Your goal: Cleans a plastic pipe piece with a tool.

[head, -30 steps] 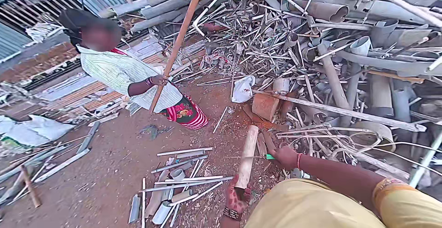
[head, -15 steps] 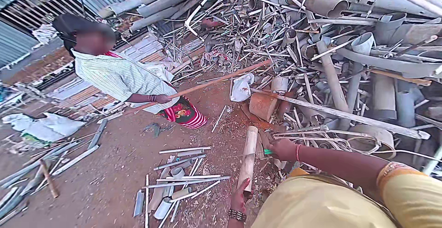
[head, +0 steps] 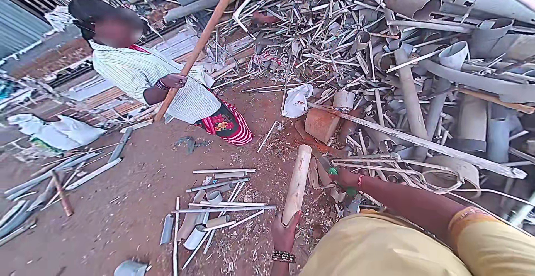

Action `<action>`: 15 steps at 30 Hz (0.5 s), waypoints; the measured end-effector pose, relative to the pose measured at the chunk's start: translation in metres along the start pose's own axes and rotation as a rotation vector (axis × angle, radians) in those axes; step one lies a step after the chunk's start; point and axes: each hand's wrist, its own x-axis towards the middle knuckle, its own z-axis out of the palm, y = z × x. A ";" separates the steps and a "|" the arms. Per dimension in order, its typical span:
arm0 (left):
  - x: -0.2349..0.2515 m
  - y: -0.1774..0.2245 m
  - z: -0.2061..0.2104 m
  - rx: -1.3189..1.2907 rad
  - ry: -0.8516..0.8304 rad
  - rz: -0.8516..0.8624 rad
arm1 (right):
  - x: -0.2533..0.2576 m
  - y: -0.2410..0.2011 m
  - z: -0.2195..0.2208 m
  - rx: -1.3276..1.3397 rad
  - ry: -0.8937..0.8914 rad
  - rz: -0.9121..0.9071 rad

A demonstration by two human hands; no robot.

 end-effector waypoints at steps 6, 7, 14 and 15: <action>0.002 -0.022 -0.010 0.441 0.015 0.487 | -0.037 -0.036 0.069 0.370 -0.238 -0.058; 0.002 -0.026 -0.017 0.479 0.014 0.527 | -0.039 -0.043 0.079 0.378 -0.225 -0.069; 0.023 -0.086 -0.091 0.570 0.117 0.629 | -0.016 -0.089 0.192 0.632 -0.076 -0.175; 0.023 -0.097 -0.107 0.565 0.069 0.546 | -0.014 -0.097 0.213 0.608 -0.055 -0.205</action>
